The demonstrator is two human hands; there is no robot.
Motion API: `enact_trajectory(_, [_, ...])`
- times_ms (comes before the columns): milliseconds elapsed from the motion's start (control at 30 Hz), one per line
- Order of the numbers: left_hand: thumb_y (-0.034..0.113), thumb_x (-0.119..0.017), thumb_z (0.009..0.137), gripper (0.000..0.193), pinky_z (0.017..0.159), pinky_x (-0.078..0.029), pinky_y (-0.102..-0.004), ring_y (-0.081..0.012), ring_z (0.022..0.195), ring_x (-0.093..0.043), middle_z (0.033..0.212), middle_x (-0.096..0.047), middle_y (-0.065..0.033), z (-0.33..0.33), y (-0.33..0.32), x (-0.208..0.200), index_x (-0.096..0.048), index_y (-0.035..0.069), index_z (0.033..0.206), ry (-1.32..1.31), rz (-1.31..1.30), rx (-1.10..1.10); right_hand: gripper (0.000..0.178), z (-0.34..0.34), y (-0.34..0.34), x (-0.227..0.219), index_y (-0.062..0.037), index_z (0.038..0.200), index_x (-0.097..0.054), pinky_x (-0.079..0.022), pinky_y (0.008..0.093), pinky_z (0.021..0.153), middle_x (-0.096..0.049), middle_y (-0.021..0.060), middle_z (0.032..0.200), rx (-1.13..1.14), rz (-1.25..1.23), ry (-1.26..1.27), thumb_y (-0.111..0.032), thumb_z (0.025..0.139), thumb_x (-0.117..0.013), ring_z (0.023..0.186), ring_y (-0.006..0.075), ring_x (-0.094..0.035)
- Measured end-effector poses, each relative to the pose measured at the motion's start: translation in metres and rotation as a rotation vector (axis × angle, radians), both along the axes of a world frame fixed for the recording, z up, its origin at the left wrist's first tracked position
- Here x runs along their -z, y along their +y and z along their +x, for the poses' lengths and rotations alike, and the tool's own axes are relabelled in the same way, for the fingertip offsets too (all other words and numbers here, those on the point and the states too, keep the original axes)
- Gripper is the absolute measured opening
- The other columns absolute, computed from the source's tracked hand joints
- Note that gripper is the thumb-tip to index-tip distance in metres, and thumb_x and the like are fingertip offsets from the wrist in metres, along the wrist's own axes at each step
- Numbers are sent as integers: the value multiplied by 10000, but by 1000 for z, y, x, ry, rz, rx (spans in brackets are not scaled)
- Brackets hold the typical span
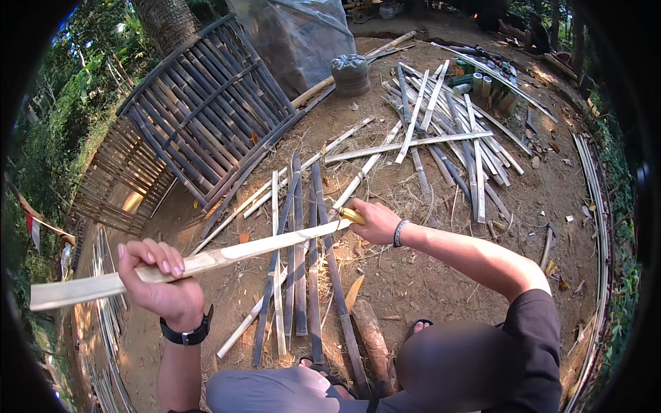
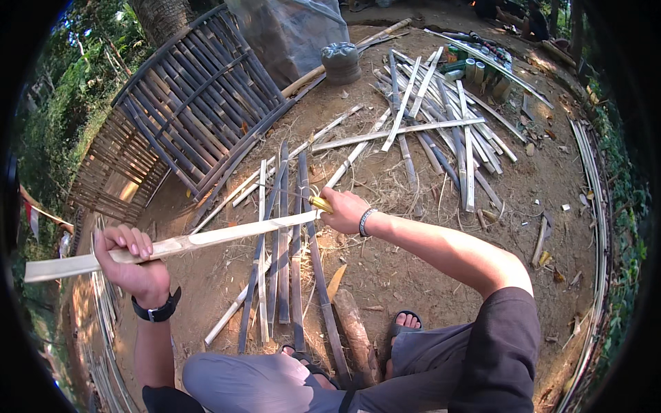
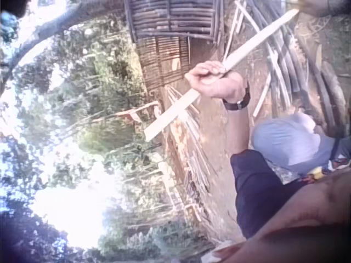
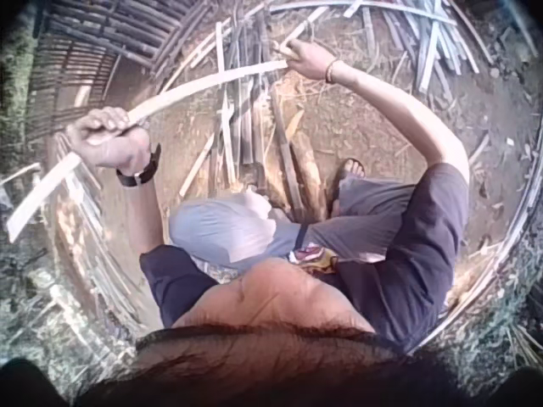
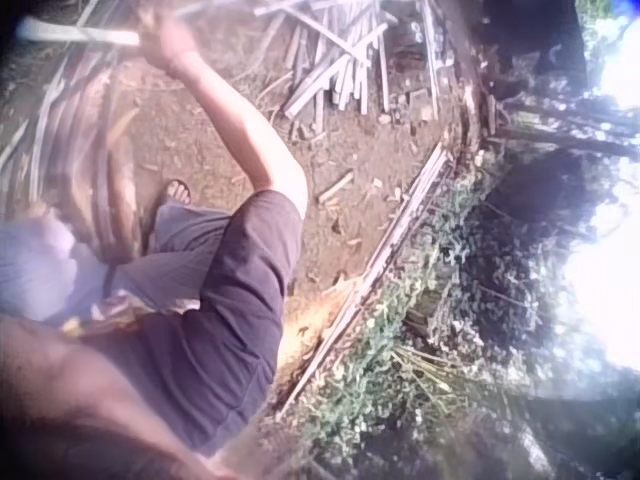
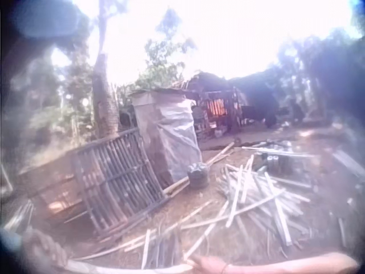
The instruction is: The person shaves bamboo strips using a knife. They scrape the surface of multiple strips to remove the outer layer while sitting in an outdoor workspace.
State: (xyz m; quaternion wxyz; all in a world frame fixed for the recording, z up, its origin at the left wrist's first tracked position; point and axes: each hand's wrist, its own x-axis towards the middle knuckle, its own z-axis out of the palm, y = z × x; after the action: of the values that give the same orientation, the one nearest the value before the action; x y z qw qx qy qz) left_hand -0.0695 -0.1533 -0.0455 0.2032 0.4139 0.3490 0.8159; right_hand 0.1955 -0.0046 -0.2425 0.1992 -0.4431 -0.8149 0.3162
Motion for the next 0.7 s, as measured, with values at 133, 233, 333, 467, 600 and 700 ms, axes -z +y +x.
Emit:
enact_trajectory(133, [301,-366,984,377,439,-320,-232,-92,399,-313,471,-308,20,-1,-88,47,-359,136,645,-1,-77,-117,501,35,-57,6,19,963,-570,-518,492,701,-637,269,748,-55,-209,-109,-478,921,-518,764,431,-645])
enact_trajectory(233, [309,-371,993,339,494,-342,-237,-96,412,-323,498,-323,7,-1,-130,61,-380,124,709,12,-100,-266,484,22,-91,56,21,896,-510,-504,517,650,-616,277,704,-107,-170,-17,-459,949,-480,726,456,-629])
enact_trajectory(333, [231,-374,989,366,572,-366,-274,-111,442,-343,485,-327,6,13,-131,64,-339,140,636,10,-133,-296,451,-6,-104,99,21,919,-470,-488,530,621,-607,288,706,-99,-273,45,-429,956,-482,717,469,-612])
enact_trajectory(467, [267,-373,966,369,479,-345,-283,-129,400,-344,469,-339,-6,1,-124,69,-359,139,620,21,-73,-326,403,-71,-117,95,-4,947,-414,-471,533,613,-598,276,698,-168,-270,274,-404,971,-456,693,472,-599])
enact_trajectory(600, [274,-379,945,374,448,-312,-259,-132,386,-332,451,-322,-4,-9,-119,74,-356,148,594,-10,-32,-304,409,-70,-94,113,2,942,-399,-478,534,569,-587,270,672,-34,-255,198,-402,973,-450,650,463,-598])
enact_trajectory(700, [292,-391,947,410,450,-302,-260,-115,375,-299,435,-300,13,-16,-115,76,-357,161,560,-11,-47,-364,422,-72,-83,136,5,927,-391,-494,525,539,-586,255,641,-11,-253,142,-412,973,-444,622,443,-611])
